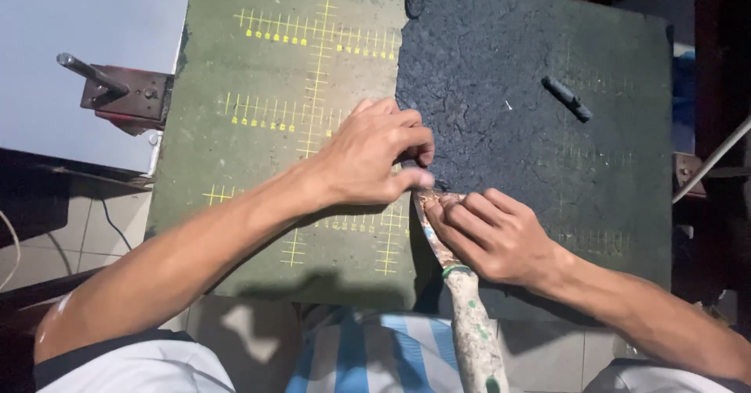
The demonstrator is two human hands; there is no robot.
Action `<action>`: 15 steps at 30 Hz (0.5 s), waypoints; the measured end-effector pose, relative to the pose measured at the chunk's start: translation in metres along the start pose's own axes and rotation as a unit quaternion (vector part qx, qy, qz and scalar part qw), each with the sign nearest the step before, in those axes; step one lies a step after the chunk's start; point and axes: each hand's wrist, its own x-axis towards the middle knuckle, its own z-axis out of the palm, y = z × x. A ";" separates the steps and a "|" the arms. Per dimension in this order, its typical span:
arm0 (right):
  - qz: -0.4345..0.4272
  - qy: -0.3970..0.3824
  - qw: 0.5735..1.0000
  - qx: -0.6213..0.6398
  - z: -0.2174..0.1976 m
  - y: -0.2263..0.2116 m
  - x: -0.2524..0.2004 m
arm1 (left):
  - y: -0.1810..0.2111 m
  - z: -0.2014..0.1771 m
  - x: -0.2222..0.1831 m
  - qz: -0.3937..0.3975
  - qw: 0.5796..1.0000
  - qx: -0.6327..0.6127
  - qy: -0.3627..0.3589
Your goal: The person is using a putty knife to level and scrape the edges of a thick dark blue adhesive layer on a screen printing frame, occasionally using their fingers to adjust the material.
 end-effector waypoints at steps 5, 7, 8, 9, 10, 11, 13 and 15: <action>0.002 0.001 1.000 -0.025 0.003 -0.007 -0.005 | -0.005 0.014 -0.002 0.005 0.999 0.008 0.036; 0.006 0.010 0.999 -0.031 0.005 -0.007 -0.003 | -0.005 0.015 -0.001 0.012 0.999 0.013 0.047; 0.009 0.009 0.999 -0.031 0.006 -0.007 -0.003 | -0.004 0.016 -0.001 0.023 0.998 0.021 0.063; 0.011 0.009 0.999 -0.031 0.007 -0.008 -0.004 | -0.003 0.017 -0.002 0.034 0.996 0.029 0.079; 0.011 0.008 0.999 -0.031 0.007 -0.009 -0.004 | -0.003 0.018 -0.004 0.034 0.996 0.028 0.079; 0.014 0.006 0.999 -0.038 0.007 -0.010 -0.005 | -0.003 0.018 -0.005 0.043 0.995 0.039 0.083; 0.012 0.007 0.999 -0.043 0.008 -0.006 -0.003 | -0.006 0.017 -0.006 0.050 0.993 0.054 0.091; 0.003 -0.006 0.998 -0.064 0.006 -0.009 -0.004 | -0.007 0.023 -0.008 0.067 0.990 0.063 0.106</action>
